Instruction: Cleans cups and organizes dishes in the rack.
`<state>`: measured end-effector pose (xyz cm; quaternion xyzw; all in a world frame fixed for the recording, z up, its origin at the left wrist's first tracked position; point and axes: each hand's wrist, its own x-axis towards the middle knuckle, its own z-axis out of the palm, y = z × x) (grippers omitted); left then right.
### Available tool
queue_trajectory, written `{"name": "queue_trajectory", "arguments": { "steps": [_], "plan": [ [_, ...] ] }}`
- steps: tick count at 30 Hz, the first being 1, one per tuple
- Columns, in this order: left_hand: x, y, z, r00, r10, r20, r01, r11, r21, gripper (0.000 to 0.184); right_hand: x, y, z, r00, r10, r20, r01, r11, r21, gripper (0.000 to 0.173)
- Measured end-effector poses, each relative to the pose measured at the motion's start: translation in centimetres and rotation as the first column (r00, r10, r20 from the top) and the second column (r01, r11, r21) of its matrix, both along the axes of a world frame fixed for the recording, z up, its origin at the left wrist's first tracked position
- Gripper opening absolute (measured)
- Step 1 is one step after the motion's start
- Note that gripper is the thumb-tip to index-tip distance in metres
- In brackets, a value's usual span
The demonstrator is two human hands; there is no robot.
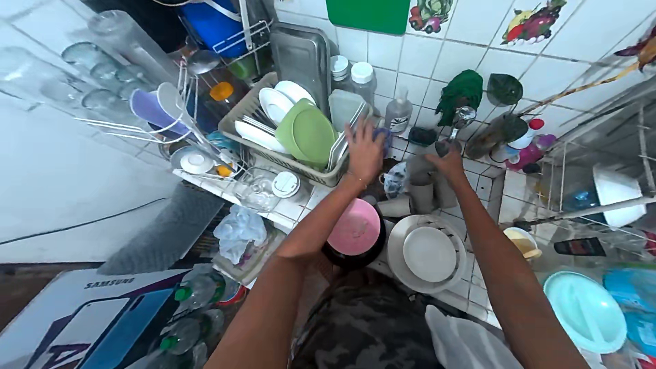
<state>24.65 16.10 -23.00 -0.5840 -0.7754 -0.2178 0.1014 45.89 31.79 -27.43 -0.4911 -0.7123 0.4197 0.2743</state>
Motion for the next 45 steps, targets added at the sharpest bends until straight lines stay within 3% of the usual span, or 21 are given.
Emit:
{"name": "queue_trajectory", "arguments": {
  "steps": [3, 6, 8, 11, 13, 17, 20, 24, 26, 28, 31, 33, 34, 37, 39, 41, 43, 45],
  "plan": [
    [-3.7, -1.1, 2.8, 0.987, 0.157, -0.032, -0.159, 0.979, -0.128, 0.04, -0.1, 0.2, -0.1, 0.985, -0.081, -0.15, 0.092, 0.993, 0.068, 0.08],
    [-7.1, -2.1, 4.7, 0.96, 0.27, 0.07, -0.244, 0.935, -0.258, 0.052, -0.5, 0.0, 0.0, 0.992, 0.034, -0.119, -0.026, 0.997, 0.067, 0.073],
    [-9.3, -3.0, 5.4, 0.934, 0.305, 0.189, -0.25, 0.931, -0.266, 0.054, -0.5, -0.2, 0.2, 0.994, 0.0, -0.107, 0.006, 0.998, 0.06, 0.071],
    [-12.5, -4.2, 4.9, 0.898, 0.366, 0.243, -0.304, 0.918, -0.256, 0.057, -0.5, 0.2, 0.0, 0.988, -0.062, -0.141, 0.074, 0.994, 0.08, 0.071],
    [-14.4, -4.9, 4.0, 0.905, 0.349, 0.242, -0.288, 0.923, -0.255, 0.056, -0.7, -0.4, 0.5, 0.997, 0.007, -0.078, -0.002, 0.998, 0.064, 0.071],
    [-16.1, -5.0, 3.1, 0.937, 0.243, 0.25, -0.189, 0.957, -0.221, 0.045, -0.8, 0.3, -0.1, 0.982, -0.134, -0.137, 0.144, 0.988, 0.065, 0.071],
    [-16.5, -4.2, 3.1, 0.938, 0.208, 0.276, -0.16, 0.97, -0.184, 0.043, -1.2, 0.0, 0.4, 0.998, -0.02, -0.059, 0.021, 1.0, 0.018, 0.071],
    [-16.3, -3.2, 3.1, 0.926, 0.247, 0.287, -0.201, 0.963, -0.179, 0.044, -1.0, 0.7, -0.1, 0.975, -0.114, -0.191, 0.126, 0.991, 0.052, 0.067],
    [-15.8, -3.2, 3.1, 0.922, 0.285, 0.261, -0.243, 0.953, -0.182, 0.043, -1.1, 0.6, -0.1, 0.984, -0.031, -0.175, 0.041, 0.998, 0.056, 0.057],
    [-14.2, -2.8, 3.3, 0.926, 0.263, 0.272, -0.233, 0.963, -0.135, 0.044, -0.8, 0.9, -0.6, 0.979, -0.049, -0.197, 0.062, 0.996, 0.059, 0.055],
    [-9.7, -0.9, 3.7, 0.925, 0.046, 0.378, -0.04, 0.999, -0.024, 0.041, -0.5, 1.6, -1.2, 0.968, -0.079, -0.239, 0.094, 0.994, 0.053, 0.06],
    [-5.7, 1.2, 2.8, 0.824, -0.129, 0.552, 0.15, 0.989, 0.006, 0.041, -0.8, 1.1, -0.8, 0.976, -0.021, -0.217, 0.017, 1.0, -0.017, 0.053],
    [-3.7, 2.4, 1.7, 0.715, -0.174, 0.677, 0.22, 0.975, 0.018, 0.041, -0.8, 1.0, -0.9, 0.972, -0.052, -0.231, 0.039, 0.998, -0.058, 0.052],
    [1.7, 6.0, -1.5, 0.251, -0.04, 0.967, 0.324, 0.945, -0.044, 0.052, -0.5, 1.6, -1.6, 0.932, -0.184, -0.312, 0.139, 0.977, -0.163, 0.06],
    [4.1, 8.1, -3.6, -0.079, 0.096, 0.992, 0.325, 0.944, -0.066, 0.057, -0.2, 0.8, -0.8, 0.946, -0.127, -0.297, 0.093, 0.988, -0.125, 0.06],
    [6.0, 9.9, -5.0, -0.32, 0.163, 0.933, 0.282, 0.957, -0.071, 0.059, 0.7, 0.4, -0.6, 0.939, -0.155, -0.308, 0.15, 0.988, -0.041, 0.056],
    [7.5, 11.3, -5.4, -0.428, 0.198, 0.882, 0.274, 0.958, -0.083, 0.06, 2.0, 0.6, -1.0, 0.93, -0.15, -0.335, 0.174, 0.984, 0.043, 0.049],
    [8.6, 12.1, -5.4, -0.459, 0.229, 0.858, 0.282, 0.954, -0.104, 0.056, 3.7, 0.7, -1.2, 0.931, -0.124, -0.344, 0.156, 0.985, 0.067, 0.048]
  ]
}}
